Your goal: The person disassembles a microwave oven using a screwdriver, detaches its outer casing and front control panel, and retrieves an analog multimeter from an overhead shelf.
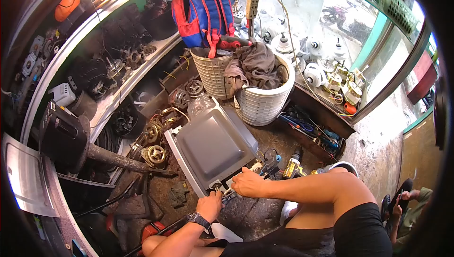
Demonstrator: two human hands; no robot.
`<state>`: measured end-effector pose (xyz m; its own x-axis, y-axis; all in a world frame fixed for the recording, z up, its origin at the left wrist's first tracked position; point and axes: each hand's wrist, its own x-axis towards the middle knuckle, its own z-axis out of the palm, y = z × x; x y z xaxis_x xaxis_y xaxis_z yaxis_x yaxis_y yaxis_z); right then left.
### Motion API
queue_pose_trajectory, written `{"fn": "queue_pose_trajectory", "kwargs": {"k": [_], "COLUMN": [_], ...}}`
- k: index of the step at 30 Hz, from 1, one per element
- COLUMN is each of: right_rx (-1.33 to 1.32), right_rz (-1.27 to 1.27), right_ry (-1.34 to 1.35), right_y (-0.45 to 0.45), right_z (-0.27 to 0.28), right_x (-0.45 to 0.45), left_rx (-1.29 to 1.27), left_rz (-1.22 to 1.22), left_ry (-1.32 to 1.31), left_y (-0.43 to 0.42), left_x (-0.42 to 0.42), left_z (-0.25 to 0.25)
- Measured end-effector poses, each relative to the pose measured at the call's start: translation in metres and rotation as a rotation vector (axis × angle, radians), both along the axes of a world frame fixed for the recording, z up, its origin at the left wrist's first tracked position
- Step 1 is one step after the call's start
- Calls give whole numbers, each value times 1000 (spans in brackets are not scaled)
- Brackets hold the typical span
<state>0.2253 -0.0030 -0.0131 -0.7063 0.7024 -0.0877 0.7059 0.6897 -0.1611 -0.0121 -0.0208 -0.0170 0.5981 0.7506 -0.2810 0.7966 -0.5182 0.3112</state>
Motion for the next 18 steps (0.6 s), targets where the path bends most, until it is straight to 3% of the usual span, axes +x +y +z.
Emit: {"fn": "queue_pose_trajectory", "kwargs": {"k": [10, 12, 18], "right_rx": [35, -71, -281], "right_rz": [-17, -102, 32], "right_ry": [153, 110, 35], "right_y": [-7, -9, -1], "right_z": [7, 10, 6], "right_x": [-4, -5, -14], "left_rx": [-27, -26, -56], "left_rz": [-41, -25, 48], "left_ry": [180, 159, 250], "left_y": [5, 6, 10], "left_x": [3, 3, 15], "left_z": [-11, -12, -20]}}
